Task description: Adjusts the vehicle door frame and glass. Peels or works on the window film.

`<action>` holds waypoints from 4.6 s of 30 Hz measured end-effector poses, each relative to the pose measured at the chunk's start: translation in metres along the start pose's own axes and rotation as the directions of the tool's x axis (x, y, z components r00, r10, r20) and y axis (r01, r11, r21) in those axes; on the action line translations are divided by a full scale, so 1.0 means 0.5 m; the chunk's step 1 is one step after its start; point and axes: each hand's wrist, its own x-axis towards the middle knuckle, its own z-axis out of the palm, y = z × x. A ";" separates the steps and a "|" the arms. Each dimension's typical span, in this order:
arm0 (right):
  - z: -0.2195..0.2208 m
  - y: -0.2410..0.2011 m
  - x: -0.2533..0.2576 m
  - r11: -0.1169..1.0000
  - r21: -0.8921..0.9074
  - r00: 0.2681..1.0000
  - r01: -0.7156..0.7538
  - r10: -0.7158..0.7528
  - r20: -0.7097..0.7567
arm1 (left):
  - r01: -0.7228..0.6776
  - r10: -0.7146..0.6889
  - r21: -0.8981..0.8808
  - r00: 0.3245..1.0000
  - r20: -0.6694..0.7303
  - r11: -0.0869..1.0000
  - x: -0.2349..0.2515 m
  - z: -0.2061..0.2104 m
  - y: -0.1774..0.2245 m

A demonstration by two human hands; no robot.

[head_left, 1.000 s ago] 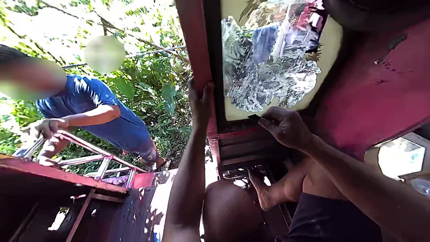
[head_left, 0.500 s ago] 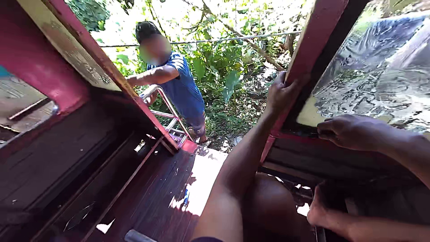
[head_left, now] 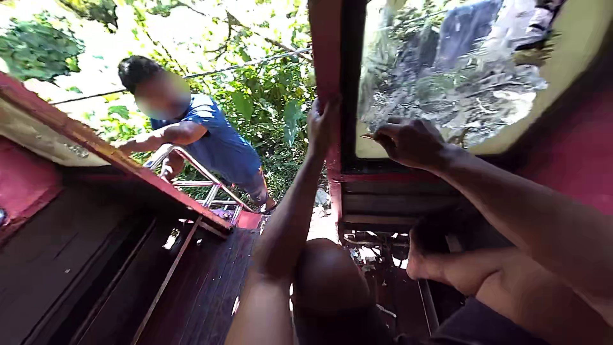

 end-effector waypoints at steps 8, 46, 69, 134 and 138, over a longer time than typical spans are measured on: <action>-0.012 -0.033 0.041 0.979 -0.180 0.978 0.099 -0.129 -0.165 | 0.001 -0.002 -0.046 1.000 -0.015 0.999 -0.009 0.000 0.009; -0.038 -0.003 0.078 0.900 -0.217 0.905 0.378 -0.408 -0.117 | 0.046 -0.051 -0.113 0.998 -0.041 0.992 -0.019 0.006 0.026; -0.043 -0.010 0.062 0.947 -0.164 0.938 0.277 -0.303 -0.170 | -0.044 0.119 -0.367 0.976 0.183 0.929 -0.002 -0.024 -0.020; 0.011 0.022 0.064 0.884 -0.304 0.782 0.356 -0.460 -0.421 | -0.141 0.164 -0.331 0.986 0.043 0.933 -0.009 0.000 -0.005; 0.011 0.017 0.065 0.886 -0.306 0.796 0.349 -0.452 -0.403 | -0.155 0.180 -0.328 0.983 0.047 0.932 -0.008 -0.001 -0.006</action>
